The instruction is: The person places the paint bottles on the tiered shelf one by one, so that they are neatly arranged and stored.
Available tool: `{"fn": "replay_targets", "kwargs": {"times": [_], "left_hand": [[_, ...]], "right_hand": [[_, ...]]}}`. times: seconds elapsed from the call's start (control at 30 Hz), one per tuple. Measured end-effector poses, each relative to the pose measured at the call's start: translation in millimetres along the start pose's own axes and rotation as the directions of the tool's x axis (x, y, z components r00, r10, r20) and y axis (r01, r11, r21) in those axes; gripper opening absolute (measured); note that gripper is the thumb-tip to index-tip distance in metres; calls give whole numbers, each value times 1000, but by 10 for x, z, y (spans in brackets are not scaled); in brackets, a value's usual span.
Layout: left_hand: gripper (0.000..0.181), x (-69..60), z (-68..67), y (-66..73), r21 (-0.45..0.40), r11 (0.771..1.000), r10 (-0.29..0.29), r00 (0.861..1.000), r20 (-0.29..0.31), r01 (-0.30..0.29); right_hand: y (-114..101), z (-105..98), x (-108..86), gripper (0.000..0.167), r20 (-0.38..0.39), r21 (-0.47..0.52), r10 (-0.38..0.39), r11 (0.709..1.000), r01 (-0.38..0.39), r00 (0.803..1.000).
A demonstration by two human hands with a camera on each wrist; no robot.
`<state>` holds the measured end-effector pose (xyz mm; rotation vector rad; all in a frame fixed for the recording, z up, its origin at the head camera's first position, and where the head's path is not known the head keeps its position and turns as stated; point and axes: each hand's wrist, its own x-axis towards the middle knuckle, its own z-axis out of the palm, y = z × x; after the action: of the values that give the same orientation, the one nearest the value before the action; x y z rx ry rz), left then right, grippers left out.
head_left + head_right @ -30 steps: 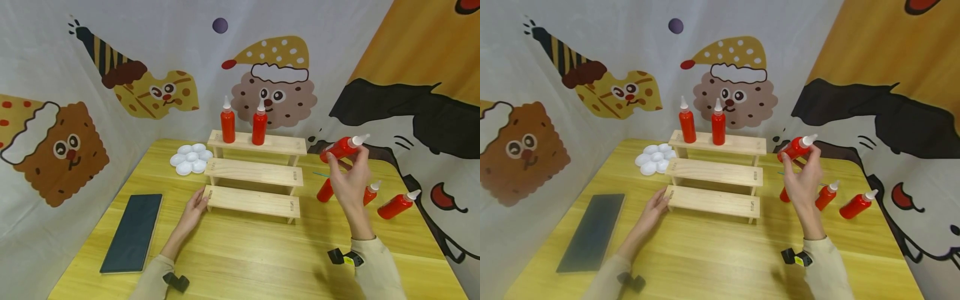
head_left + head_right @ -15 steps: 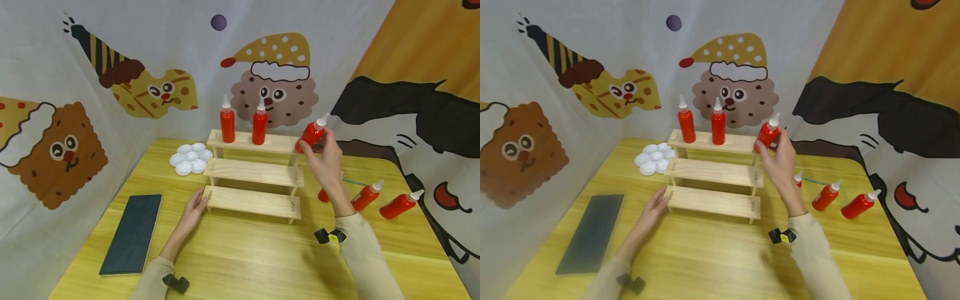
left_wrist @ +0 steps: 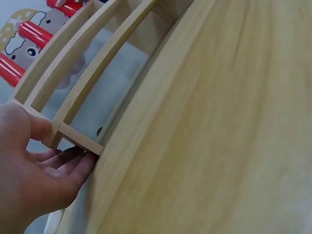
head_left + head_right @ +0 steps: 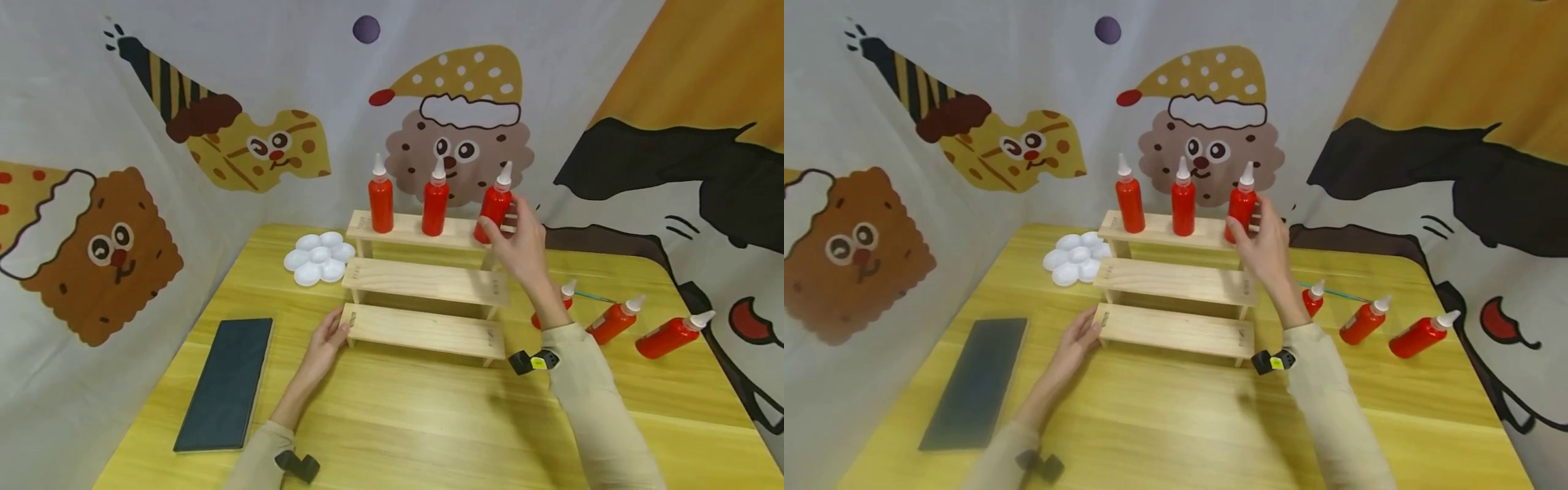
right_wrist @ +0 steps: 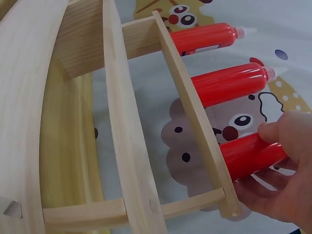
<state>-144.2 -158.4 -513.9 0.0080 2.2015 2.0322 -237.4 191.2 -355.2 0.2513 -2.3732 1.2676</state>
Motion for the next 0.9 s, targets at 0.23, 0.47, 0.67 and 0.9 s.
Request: {"fn": "replay_targets", "kwargs": {"times": [0.23, 0.47, 0.67, 0.9], "left_hand": [[56, 13, 65, -27, 17, 1000, -17, 1000, -2, 17], [55, 4, 8, -13, 25, 999, -35, 999, -24, 35], [57, 30, -7, -18, 47, 998, -39, 999, 7, 39], [56, 29, -27, -4, 38, 997, -63, 998, 16, 62]], "right_hand": [[64, -38, 12, 58, 50, -33, 11, 999, -9, 999], [90, -38, -56, 65, 127, -37, 7, 999, -3, 992], [72, -210, -238, 60, 67, -38, -48, 998, 51, 997], [88, -549, -486, 53, -50, -101, -65, 993, 60, 997]]}}
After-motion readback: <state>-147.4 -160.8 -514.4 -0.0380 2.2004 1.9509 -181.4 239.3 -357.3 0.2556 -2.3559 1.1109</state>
